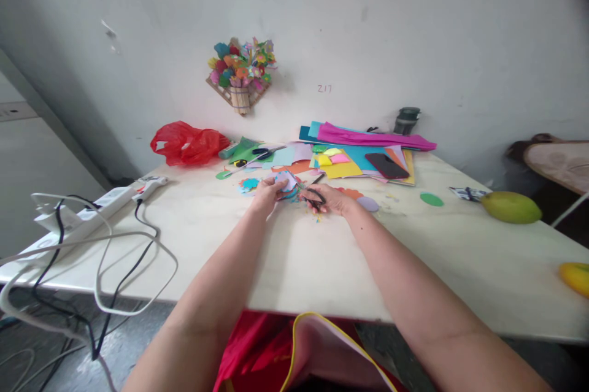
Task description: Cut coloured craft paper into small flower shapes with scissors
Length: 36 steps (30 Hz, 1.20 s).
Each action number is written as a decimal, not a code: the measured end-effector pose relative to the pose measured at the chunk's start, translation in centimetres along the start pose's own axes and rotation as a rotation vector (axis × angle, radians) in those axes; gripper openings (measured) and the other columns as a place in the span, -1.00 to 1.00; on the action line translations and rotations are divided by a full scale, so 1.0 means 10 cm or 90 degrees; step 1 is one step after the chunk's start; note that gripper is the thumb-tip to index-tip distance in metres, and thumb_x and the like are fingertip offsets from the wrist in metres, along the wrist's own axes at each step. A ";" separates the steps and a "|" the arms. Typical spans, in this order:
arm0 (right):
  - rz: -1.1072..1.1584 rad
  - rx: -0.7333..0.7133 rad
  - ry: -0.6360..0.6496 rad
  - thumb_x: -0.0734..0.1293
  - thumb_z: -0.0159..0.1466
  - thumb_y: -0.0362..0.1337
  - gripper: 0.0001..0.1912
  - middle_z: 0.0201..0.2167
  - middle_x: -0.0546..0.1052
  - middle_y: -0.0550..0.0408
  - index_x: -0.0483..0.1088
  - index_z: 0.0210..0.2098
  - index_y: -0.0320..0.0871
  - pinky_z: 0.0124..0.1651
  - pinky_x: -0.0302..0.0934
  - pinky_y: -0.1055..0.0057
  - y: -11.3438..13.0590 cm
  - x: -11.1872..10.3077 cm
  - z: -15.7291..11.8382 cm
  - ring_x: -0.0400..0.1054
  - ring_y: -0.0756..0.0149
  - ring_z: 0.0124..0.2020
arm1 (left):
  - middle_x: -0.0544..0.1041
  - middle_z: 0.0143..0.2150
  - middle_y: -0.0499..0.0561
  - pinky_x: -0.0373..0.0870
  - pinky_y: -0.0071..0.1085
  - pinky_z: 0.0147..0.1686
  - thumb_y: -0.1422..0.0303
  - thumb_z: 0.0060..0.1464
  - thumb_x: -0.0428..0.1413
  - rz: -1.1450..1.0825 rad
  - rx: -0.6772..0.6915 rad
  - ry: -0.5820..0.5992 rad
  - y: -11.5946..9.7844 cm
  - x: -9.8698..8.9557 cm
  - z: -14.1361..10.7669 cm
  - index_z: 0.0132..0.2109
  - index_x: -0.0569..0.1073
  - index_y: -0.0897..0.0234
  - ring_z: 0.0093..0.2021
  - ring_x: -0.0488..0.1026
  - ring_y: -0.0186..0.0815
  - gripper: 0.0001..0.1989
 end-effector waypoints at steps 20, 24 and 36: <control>0.019 -0.016 0.020 0.38 0.16 -0.11 -0.72 -0.62 0.39 0.23 0.30 -0.38 -0.19 -0.79 -0.10 0.62 -0.06 -0.02 0.03 0.24 0.54 -0.71 | 0.53 -0.48 0.00 0.52 -0.37 -0.32 0.42 -0.40 0.42 -0.003 0.000 0.008 0.00 0.00 0.00 -0.46 0.49 0.40 -0.46 0.48 -0.35 -0.69; 0.023 -0.005 0.033 0.36 0.18 -0.11 -0.73 -0.63 0.39 0.22 0.31 -0.38 -0.20 -0.79 -0.11 0.62 -0.07 -0.01 0.02 0.24 0.54 -0.71 | 0.52 -0.49 0.01 0.53 -0.35 -0.30 0.42 -0.38 0.41 0.004 -0.006 0.015 -0.01 0.01 -0.01 -0.47 0.49 0.41 -0.47 0.47 -0.34 -0.71; -0.038 -0.016 0.049 0.34 0.20 -0.11 -0.73 -0.66 0.39 0.21 0.31 -0.42 -0.20 -0.78 -0.12 0.62 -0.06 -0.01 0.02 0.17 0.55 -0.75 | 0.53 -0.48 0.04 0.52 -0.32 -0.31 0.46 -0.34 0.38 0.038 -0.033 0.027 -0.01 -0.03 0.00 -0.46 0.51 0.43 -0.47 0.48 -0.33 -0.77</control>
Point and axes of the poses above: each hand's wrist, its own z-axis towards the middle knuckle, its own x-axis out of the palm, y = z × x, the point moved 9 cm from there along z, towards the middle knuckle
